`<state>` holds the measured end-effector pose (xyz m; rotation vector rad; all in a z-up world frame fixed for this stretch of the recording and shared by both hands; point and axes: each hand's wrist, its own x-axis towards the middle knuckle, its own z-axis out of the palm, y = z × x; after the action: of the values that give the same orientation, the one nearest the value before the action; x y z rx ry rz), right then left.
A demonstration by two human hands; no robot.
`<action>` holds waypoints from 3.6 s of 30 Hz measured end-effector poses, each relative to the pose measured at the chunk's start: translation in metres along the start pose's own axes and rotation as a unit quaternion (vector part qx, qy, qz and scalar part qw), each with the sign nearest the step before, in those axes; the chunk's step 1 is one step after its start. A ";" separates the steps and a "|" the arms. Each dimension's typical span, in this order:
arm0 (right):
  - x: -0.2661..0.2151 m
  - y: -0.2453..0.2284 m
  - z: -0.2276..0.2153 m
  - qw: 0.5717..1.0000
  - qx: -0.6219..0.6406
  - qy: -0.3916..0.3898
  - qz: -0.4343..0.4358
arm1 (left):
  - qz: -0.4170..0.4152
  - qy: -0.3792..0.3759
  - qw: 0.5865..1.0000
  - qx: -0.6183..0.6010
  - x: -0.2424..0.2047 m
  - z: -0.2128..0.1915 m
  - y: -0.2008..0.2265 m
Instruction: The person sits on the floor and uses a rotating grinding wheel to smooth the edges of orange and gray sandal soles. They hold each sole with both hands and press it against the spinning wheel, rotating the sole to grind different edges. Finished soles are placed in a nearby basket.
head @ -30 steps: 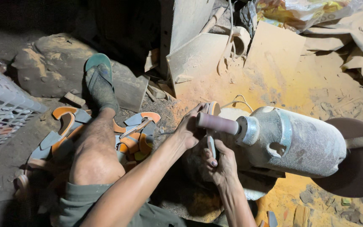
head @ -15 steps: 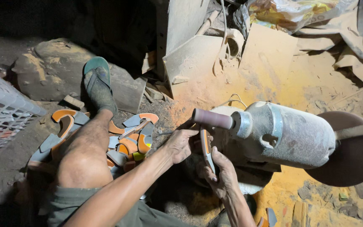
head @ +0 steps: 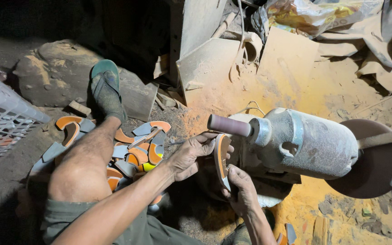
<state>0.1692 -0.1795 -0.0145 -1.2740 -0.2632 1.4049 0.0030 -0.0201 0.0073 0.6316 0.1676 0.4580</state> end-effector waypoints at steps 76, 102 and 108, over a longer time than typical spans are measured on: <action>0.028 0.022 0.051 0.982 -0.063 0.152 -0.095 | 0.039 0.201 0.967 0.149 0.015 -0.010 -0.053; 0.080 0.013 0.041 0.992 0.026 0.115 -0.042 | -0.074 0.290 0.953 0.033 0.075 -0.048 -0.074; 0.087 0.016 0.035 0.990 0.007 0.136 -0.040 | -0.091 0.300 0.947 0.065 0.076 -0.043 -0.068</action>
<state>0.1546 -0.0966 -0.0592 -1.4105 -0.1166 1.1477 0.0823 -0.0105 -0.0691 0.5829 0.8348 0.4526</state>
